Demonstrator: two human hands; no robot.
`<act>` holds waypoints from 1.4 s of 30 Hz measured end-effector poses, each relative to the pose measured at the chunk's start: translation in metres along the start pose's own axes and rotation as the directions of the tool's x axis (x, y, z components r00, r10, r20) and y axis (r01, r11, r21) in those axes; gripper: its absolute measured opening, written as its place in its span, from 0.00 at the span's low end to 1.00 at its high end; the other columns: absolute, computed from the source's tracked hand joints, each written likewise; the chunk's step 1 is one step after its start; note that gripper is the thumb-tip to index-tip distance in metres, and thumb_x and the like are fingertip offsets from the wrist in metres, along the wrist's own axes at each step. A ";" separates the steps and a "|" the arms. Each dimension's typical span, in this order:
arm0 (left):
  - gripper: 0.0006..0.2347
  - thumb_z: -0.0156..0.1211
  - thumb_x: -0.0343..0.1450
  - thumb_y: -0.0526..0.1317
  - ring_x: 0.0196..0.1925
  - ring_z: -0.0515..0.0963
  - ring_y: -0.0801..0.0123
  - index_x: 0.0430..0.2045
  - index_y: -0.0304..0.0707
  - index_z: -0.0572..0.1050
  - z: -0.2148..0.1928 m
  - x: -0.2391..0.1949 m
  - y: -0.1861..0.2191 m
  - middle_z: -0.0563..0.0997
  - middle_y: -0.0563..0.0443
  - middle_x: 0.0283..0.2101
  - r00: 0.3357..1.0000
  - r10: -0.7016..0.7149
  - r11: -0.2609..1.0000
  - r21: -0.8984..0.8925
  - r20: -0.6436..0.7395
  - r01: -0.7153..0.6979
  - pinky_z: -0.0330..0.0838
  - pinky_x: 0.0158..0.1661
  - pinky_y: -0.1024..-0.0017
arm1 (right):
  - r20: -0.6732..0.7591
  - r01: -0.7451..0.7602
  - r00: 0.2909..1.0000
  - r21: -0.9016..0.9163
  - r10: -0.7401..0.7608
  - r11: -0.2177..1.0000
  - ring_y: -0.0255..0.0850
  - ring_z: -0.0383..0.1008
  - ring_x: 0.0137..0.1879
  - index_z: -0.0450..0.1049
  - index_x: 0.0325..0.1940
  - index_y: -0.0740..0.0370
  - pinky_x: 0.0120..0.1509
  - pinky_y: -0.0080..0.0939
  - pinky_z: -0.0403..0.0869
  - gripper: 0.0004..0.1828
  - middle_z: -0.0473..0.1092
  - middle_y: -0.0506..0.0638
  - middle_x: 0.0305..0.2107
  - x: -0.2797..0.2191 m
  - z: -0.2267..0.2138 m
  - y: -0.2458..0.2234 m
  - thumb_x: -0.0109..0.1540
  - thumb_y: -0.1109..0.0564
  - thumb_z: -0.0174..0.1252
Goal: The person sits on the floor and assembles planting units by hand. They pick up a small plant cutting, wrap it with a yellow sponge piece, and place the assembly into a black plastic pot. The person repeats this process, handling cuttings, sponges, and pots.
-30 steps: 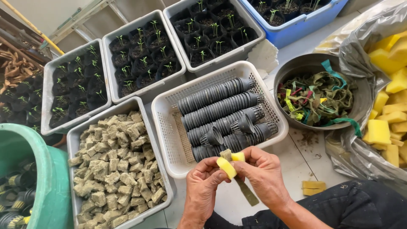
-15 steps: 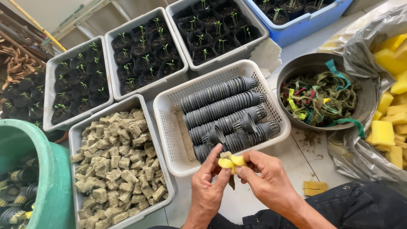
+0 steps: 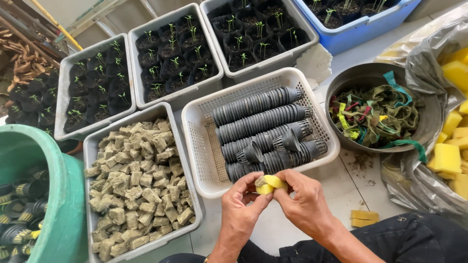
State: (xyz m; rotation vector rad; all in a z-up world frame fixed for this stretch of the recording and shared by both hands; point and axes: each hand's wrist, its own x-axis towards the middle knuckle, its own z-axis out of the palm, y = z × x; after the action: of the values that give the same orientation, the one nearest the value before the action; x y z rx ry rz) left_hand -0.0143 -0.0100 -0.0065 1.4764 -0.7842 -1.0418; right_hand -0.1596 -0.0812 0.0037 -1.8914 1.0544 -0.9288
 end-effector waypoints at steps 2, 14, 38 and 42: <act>0.17 0.67 0.64 0.27 0.35 0.81 0.76 0.49 0.31 0.78 0.001 -0.001 0.002 0.83 0.52 0.39 1.000 0.026 0.998 -0.054 0.002 -0.026 0.80 0.37 0.77 | 0.009 -0.016 1.000 0.000 0.016 1.000 0.37 0.77 0.28 0.77 0.37 0.67 0.32 0.39 0.75 0.08 0.76 0.51 0.24 0.002 -0.003 -0.005 0.54 0.65 0.63; 0.12 0.65 0.64 0.29 0.30 0.80 0.79 0.41 0.31 0.79 -0.003 0.000 -0.006 0.82 0.54 0.31 0.984 0.150 0.975 0.182 -0.096 -0.130 0.78 0.34 0.79 | 0.253 -0.088 0.967 0.234 0.027 0.968 0.35 0.77 0.34 0.82 0.42 0.68 0.37 0.35 0.75 0.09 0.78 0.50 0.30 0.012 -0.015 0.002 0.58 0.64 0.64; 0.19 0.61 0.68 0.27 0.37 0.85 0.65 0.54 0.21 0.73 -0.007 0.014 -0.032 0.83 0.41 0.39 0.979 -0.164 0.906 -0.412 -0.123 0.100 0.86 0.39 0.66 | -0.093 0.091 0.993 0.137 -0.078 0.986 0.39 0.83 0.36 0.79 0.41 0.67 0.40 0.35 0.80 0.08 0.80 0.53 0.33 -0.007 0.029 0.010 0.58 0.68 0.63; 0.20 0.62 0.68 0.27 0.37 0.85 0.66 0.56 0.19 0.72 -0.009 0.016 -0.033 0.82 0.42 0.38 0.987 -0.144 0.912 -0.398 -0.078 0.101 0.87 0.41 0.65 | -0.112 0.238 0.967 0.060 -0.231 0.969 0.47 0.82 0.40 0.79 0.40 0.67 0.44 0.39 0.79 0.08 0.79 0.55 0.34 -0.006 0.028 0.014 0.57 0.69 0.64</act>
State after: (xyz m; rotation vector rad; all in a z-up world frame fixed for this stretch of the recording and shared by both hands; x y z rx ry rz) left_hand -0.0023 -0.0152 -0.0415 1.2311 -0.3787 -1.1298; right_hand -0.1427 -0.0732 -0.0221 -1.9526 0.8542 -1.1958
